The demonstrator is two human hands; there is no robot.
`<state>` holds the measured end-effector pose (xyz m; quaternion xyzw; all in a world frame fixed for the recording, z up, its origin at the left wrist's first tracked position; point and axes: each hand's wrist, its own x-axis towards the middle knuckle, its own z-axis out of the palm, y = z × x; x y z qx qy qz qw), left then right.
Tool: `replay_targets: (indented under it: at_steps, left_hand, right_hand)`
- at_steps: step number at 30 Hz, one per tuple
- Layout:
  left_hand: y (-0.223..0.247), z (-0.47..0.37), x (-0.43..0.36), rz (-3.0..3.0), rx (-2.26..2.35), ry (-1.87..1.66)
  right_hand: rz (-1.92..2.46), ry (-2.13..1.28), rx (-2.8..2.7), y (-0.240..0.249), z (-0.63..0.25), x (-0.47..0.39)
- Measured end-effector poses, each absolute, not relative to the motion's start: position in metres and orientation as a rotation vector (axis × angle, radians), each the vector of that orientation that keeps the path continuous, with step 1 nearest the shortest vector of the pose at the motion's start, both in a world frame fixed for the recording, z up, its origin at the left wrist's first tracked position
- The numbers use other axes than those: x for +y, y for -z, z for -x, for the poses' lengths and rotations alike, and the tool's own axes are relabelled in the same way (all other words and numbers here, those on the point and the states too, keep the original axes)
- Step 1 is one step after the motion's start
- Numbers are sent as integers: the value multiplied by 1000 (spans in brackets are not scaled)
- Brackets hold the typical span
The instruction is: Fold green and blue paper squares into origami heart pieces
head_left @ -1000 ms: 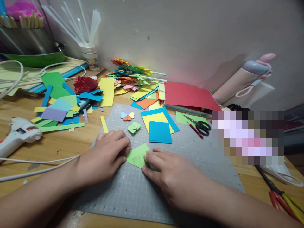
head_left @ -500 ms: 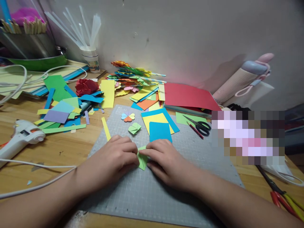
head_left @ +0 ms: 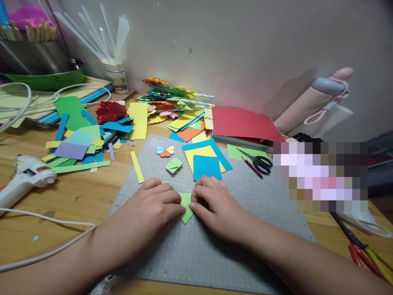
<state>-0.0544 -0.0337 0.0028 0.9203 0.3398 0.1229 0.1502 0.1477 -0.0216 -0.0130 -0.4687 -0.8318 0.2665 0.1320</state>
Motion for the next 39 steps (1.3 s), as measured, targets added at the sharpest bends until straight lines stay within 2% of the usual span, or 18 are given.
replay_targets:
  at_steps: [20,30,34,39]
  left_hand:
    - [-2,55,-38,-2675,971,-199]
    - [9,52,-38,-2909,963,-330]
    - [11,52,-37,-2997,933,-347]
    - [9,53,-37,-2907,949,-253]
  right_hand:
    - [1445,-635,-2412,15,-140,-24]
    - [1435,-651,-2413,18,-139,-21]
    - [1245,-604,-2420,10,-149,-23]
    - [573,-594,-2810,-1,-165,-32]
